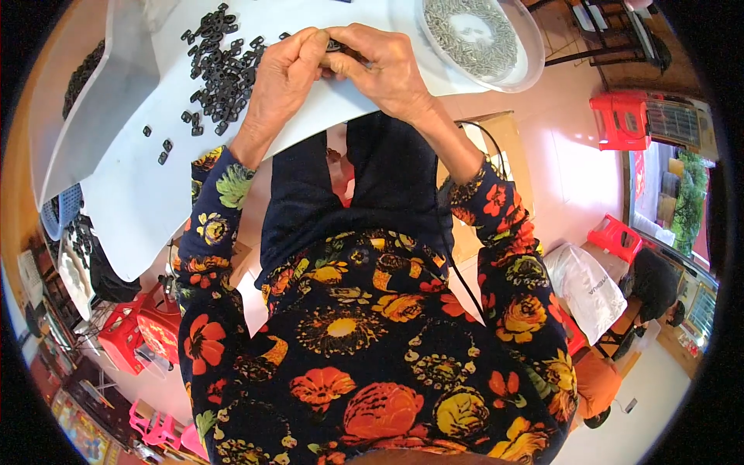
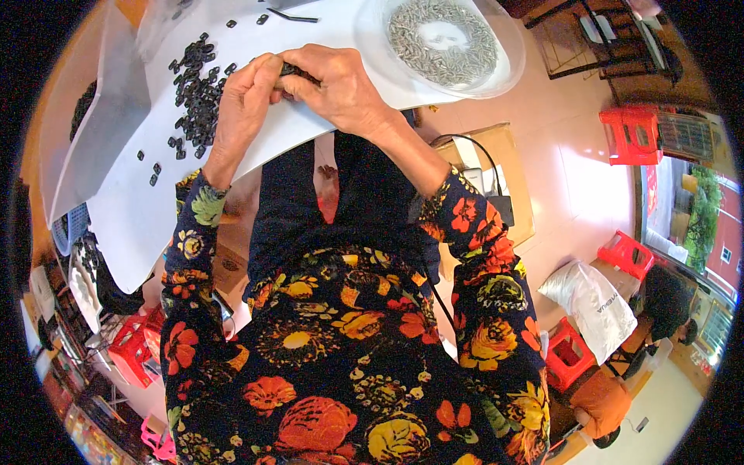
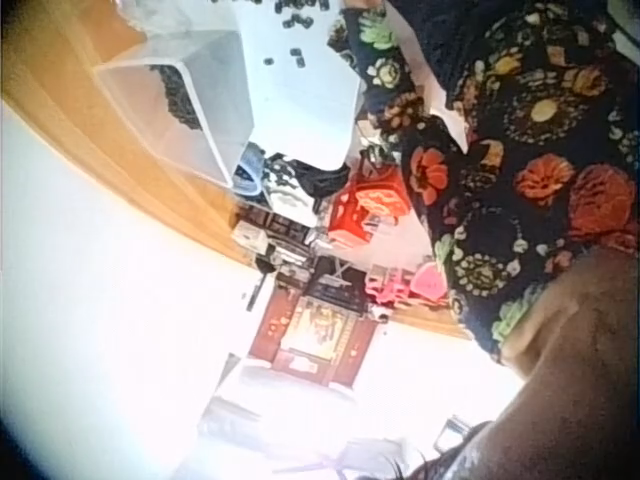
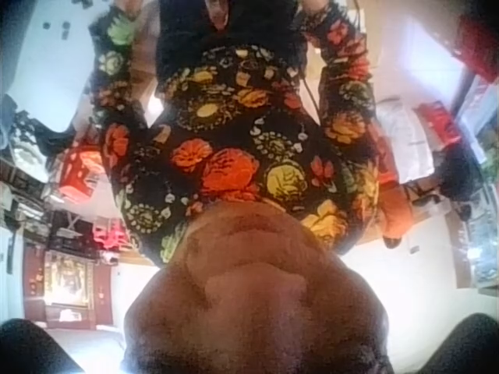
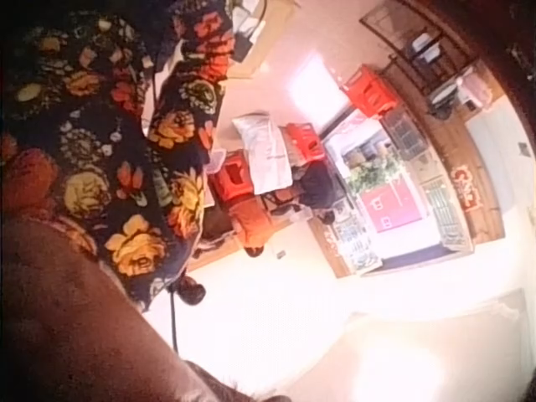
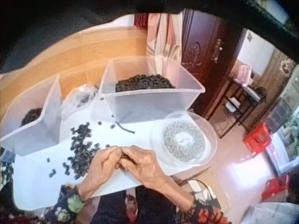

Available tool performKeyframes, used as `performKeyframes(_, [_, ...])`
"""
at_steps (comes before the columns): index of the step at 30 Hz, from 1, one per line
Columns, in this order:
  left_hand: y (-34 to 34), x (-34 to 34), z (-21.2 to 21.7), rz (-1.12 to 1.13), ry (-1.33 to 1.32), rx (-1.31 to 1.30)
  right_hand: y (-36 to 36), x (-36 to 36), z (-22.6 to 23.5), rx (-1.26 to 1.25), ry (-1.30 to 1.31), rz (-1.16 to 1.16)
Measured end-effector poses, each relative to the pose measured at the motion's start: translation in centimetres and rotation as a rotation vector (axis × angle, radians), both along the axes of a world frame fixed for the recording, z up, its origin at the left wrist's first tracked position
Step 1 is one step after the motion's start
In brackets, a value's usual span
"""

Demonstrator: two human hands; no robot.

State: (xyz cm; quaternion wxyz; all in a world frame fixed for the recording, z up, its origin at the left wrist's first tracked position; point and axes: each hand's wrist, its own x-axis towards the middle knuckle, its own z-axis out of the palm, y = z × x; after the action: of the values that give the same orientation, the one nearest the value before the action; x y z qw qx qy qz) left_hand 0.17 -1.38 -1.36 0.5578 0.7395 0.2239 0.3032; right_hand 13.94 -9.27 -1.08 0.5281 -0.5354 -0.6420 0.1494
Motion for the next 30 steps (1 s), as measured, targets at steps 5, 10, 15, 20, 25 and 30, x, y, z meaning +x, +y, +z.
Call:
performKeyframes(5, [0.4,0.1,-0.3,-0.001,-0.012,-0.04,0.2,0.4,-1.2,-0.06,0.163,0.0])
performKeyframes(10, [0.7,-0.4,-0.6,-0.052,-0.065,-0.115,0.2,-0.2,-0.5,-0.033,0.103,-0.02])
performKeyframes(15, [0.7,-0.1,-0.4,-0.022,-0.018,0.061,0.5,-0.1,-0.7,0.049,-0.038,-0.06])
performKeyframes(20, [0.8,-0.6,-1.2,-0.036,-0.062,-0.038,0.7,-0.8,-0.6,0.007,0.0,-0.067])
performKeyframes(25, [0.5,-0.8,-0.7,0.001,-0.171,0.006,0.7,-1.2,0.0,-0.032,0.21,-0.017])
performKeyframes(30, [-0.1,-2.3,-0.7,0.019,-0.353,-0.126,4.1,2.8,8.4,0.046,0.346,-0.139])
